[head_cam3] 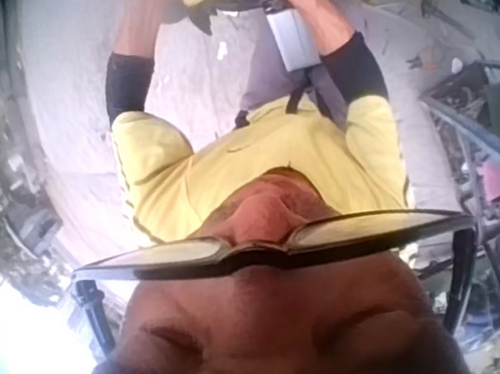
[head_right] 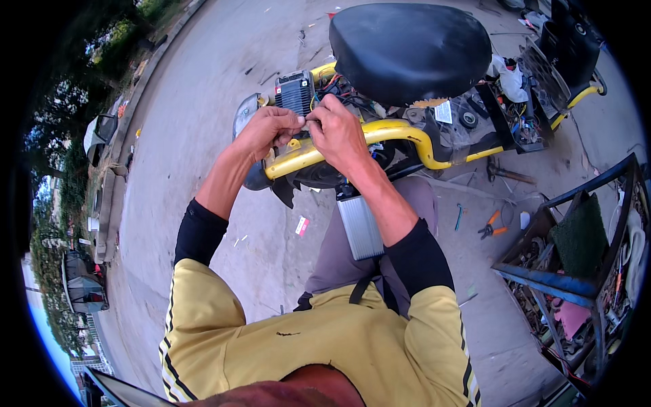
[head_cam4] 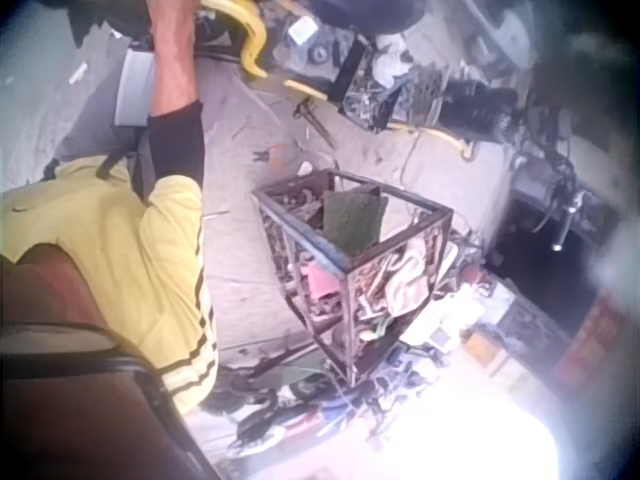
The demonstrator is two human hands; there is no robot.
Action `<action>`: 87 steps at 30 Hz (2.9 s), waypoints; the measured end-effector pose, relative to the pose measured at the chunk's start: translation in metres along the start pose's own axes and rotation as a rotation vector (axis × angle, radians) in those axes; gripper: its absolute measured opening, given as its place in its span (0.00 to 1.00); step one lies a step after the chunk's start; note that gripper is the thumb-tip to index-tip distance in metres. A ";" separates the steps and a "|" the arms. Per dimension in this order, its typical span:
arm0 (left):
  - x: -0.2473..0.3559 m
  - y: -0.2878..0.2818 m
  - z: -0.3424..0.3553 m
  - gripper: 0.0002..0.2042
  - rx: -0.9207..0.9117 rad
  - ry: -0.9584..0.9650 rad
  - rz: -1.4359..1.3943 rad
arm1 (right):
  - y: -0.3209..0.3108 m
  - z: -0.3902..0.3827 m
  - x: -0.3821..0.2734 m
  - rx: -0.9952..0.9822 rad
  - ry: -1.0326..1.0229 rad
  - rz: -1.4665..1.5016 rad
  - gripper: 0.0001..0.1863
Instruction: The person repairs a yellow scooter by connecting and securing wires near the battery and controller. They use pliers to strip wire ends and electrical tape to insulate connections, then place components into the under-seat compartment.
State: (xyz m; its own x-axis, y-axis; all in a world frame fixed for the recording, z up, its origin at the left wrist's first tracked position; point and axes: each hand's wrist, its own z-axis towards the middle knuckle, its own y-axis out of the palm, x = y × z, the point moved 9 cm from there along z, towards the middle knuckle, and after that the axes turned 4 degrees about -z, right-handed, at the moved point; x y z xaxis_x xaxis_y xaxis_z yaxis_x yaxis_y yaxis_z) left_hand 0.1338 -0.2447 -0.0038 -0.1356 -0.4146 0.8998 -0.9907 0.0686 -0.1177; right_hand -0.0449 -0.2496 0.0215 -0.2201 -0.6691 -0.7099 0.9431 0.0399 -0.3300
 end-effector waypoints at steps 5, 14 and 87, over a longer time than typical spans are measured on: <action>0.064 0.024 -0.065 0.12 0.297 1.015 1.015 | 0.002 0.001 0.006 -0.026 0.053 0.018 0.05; 0.063 0.055 -0.082 0.13 0.290 1.430 1.474 | 0.002 0.001 0.006 -0.029 0.040 0.011 0.06; 0.064 0.061 -0.082 0.11 0.298 1.427 1.441 | 0.000 0.000 0.005 -0.015 0.003 -0.010 0.04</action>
State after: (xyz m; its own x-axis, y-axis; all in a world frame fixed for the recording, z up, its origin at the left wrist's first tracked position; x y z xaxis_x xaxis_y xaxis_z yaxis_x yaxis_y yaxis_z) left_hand 0.0657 -0.1925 0.0815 -0.7001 0.6565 -0.2807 -0.1912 -0.5512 -0.8122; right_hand -0.0459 -0.2524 0.0180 -0.2306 -0.6670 -0.7085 0.9369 0.0444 -0.3468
